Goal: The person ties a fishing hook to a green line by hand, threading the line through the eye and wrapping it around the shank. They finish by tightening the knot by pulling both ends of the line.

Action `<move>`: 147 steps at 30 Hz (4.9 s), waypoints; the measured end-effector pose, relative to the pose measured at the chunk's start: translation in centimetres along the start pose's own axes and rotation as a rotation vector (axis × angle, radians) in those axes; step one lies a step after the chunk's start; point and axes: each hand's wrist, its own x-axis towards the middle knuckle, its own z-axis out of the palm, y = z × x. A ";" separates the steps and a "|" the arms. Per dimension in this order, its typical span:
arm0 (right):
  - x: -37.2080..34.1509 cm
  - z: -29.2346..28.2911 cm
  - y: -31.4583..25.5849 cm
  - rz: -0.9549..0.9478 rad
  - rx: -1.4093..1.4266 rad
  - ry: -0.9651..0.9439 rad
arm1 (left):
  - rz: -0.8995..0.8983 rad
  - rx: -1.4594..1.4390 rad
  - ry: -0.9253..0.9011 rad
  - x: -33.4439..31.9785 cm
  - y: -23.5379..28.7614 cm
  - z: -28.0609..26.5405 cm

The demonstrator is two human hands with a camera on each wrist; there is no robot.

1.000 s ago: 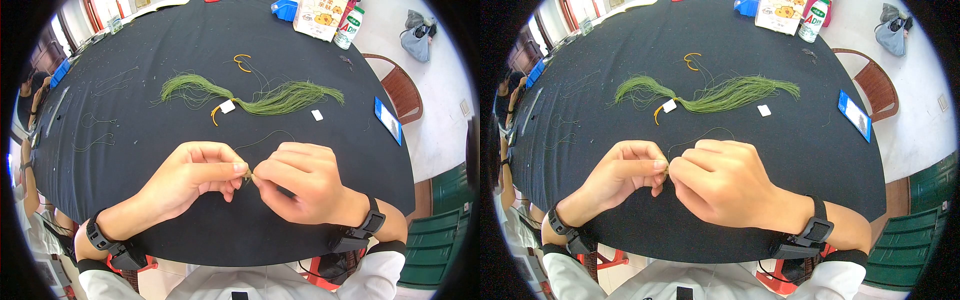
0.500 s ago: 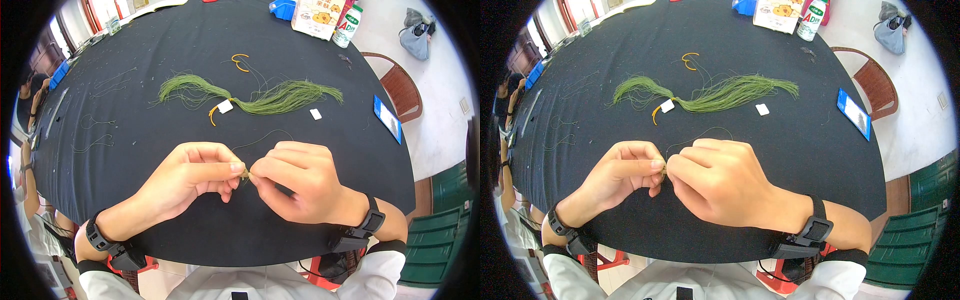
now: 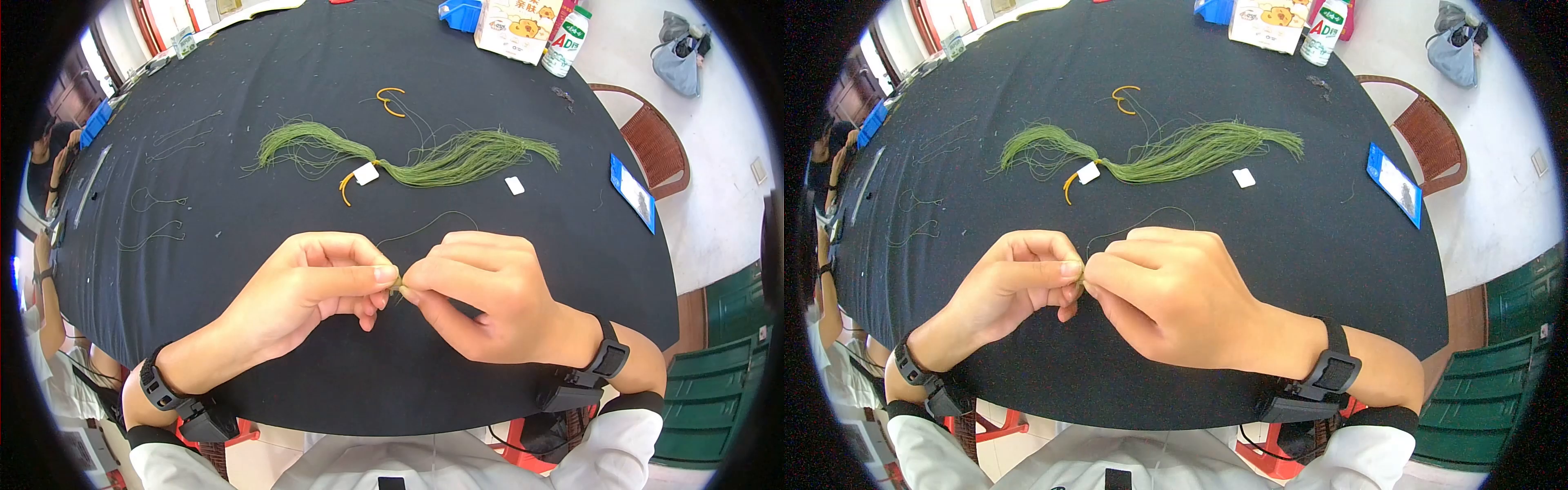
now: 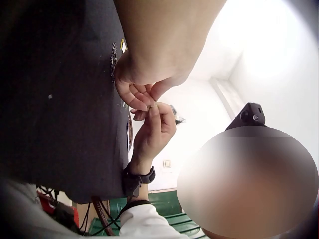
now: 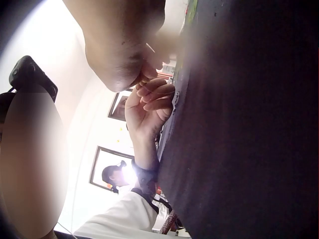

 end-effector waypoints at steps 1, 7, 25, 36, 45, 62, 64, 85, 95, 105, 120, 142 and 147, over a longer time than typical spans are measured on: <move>0.0 0.1 0.0 -0.004 -0.007 0.002 | 0.001 0.005 0.002 0.0 0.0 0.0; 0.0 0.1 -0.3 -0.009 0.014 -0.023 | 0.026 0.066 0.004 0.0 -0.2 -0.1; 0.1 -0.2 0.2 0.044 0.209 -0.141 | 0.142 0.202 -0.025 0.0 -0.6 0.3; 0.0 -1.0 -1.1 0.269 0.110 -0.038 | 0.245 0.277 0.052 0.1 -0.2 -0.1; -0.4 0.2 -1.4 0.185 0.075 -0.217 | 0.278 0.302 0.047 -0.1 -0.2 0.0; 0.8 -0.6 -1.7 0.727 0.810 -0.174 | 0.317 0.341 0.050 -0.3 -0.2 0.3; 0.8 -0.7 -0.8 0.791 0.892 -0.204 | 0.306 0.372 0.050 -0.4 -0.1 0.3; -0.3 -1.9 -0.8 0.824 0.986 -0.328 | 0.495 0.830 0.076 -1.0 0.1 1.2; -0.6 -2.8 -1.5 0.680 0.640 -0.178 | 0.680 1.049 0.080 -1.0 0.1 1.8; -0.2 -5.3 0.0 0.596 0.439 -0.236 | 0.770 1.122 0.097 -0.6 0.0 1.6; -0.3 -3.3 -2.1 0.611 0.579 -0.325 | 1.160 1.285 0.034 -0.4 -0.2 1.2; -0.9 -2.3 -3.7 0.718 0.858 -0.172 | 1.297 1.336 -0.103 -0.1 -0.8 1.2; -1.7 -2.0 -2.8 0.503 0.574 -0.156 | 1.188 1.295 -0.064 -0.4 -0.3 1.5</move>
